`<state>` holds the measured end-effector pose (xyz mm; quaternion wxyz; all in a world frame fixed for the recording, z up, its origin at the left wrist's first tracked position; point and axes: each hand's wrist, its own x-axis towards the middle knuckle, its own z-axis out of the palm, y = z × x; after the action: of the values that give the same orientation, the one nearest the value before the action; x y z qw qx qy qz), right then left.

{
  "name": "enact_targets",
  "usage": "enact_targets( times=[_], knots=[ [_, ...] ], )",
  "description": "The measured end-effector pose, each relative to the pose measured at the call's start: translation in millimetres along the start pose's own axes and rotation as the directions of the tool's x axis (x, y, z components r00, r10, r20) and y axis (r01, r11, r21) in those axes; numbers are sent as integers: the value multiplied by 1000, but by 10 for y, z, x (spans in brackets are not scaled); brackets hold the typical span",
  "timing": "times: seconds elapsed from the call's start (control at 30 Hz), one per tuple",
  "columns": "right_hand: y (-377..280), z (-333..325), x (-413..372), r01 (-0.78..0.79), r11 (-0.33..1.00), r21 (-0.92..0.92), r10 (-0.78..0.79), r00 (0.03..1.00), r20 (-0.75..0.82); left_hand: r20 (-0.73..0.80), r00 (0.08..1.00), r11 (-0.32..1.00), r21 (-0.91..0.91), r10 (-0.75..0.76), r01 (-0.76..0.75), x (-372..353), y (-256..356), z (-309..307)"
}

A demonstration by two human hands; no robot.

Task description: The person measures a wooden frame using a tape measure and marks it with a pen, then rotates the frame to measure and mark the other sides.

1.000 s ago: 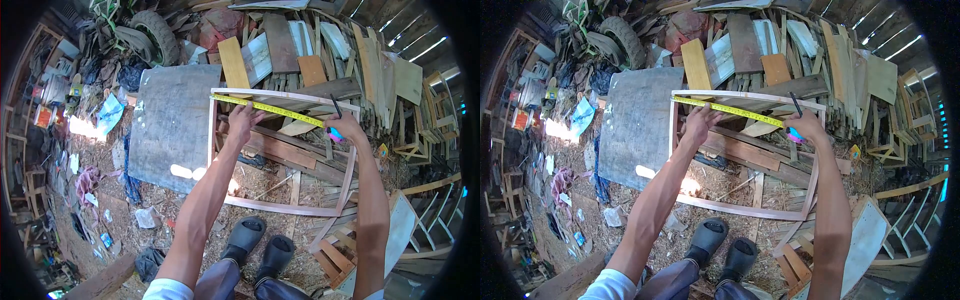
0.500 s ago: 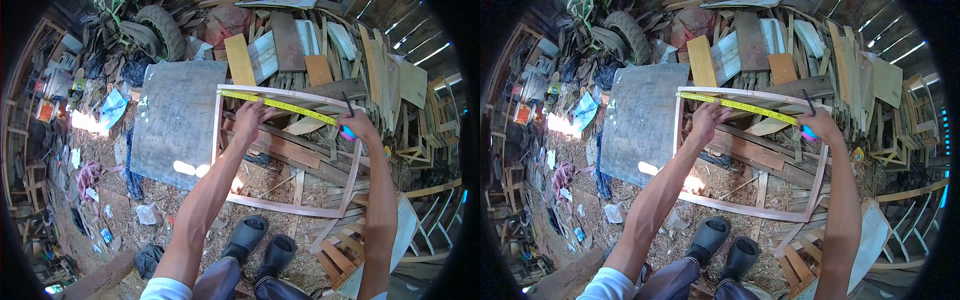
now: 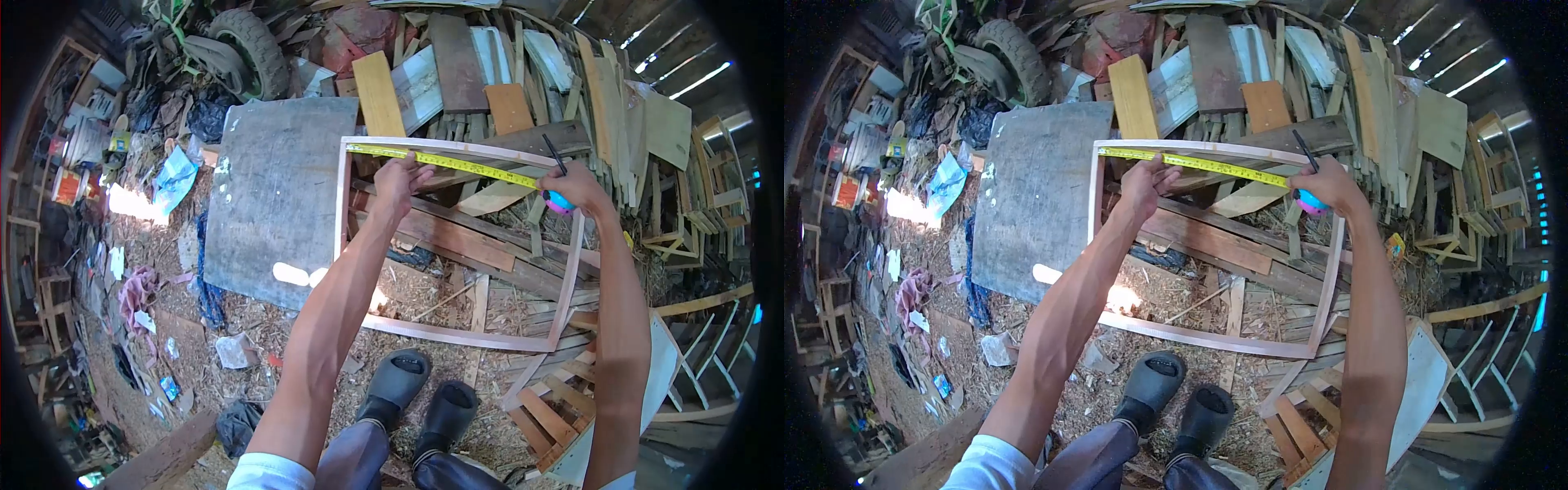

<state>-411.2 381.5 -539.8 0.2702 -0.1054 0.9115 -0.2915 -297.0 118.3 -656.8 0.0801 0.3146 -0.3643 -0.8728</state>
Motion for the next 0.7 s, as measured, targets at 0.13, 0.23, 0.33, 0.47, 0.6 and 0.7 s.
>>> enact_targets(
  times=[0.13,0.23,0.33,0.47,0.6,0.7],
  knots=[
    [237,-183,134,-2,999,-45,2,1000,4,-14,1000,1000,14,-15,15,179,-87,-56],
    [457,-413,150,69,997,41,-69,998,12,-27,1000,1000,5,-3,3,122,-33,22],
    [583,-668,124,3,1000,20,-2,1000,-20,-48,999,1000,-27,-9,8,153,-23,27],
    [815,-876,151,-26,999,22,27,995,-92,-73,997,1000,-16,-12,11,236,-55,7],
    [990,-815,261,58,989,-135,-89,967,-241,-72,997,1000,-5,-12,12,280,-68,-14],
    [1076,-744,359,44,972,-232,-100,966,-238,-84,996,1000,13,-9,10,298,-92,-14]
  ],
)
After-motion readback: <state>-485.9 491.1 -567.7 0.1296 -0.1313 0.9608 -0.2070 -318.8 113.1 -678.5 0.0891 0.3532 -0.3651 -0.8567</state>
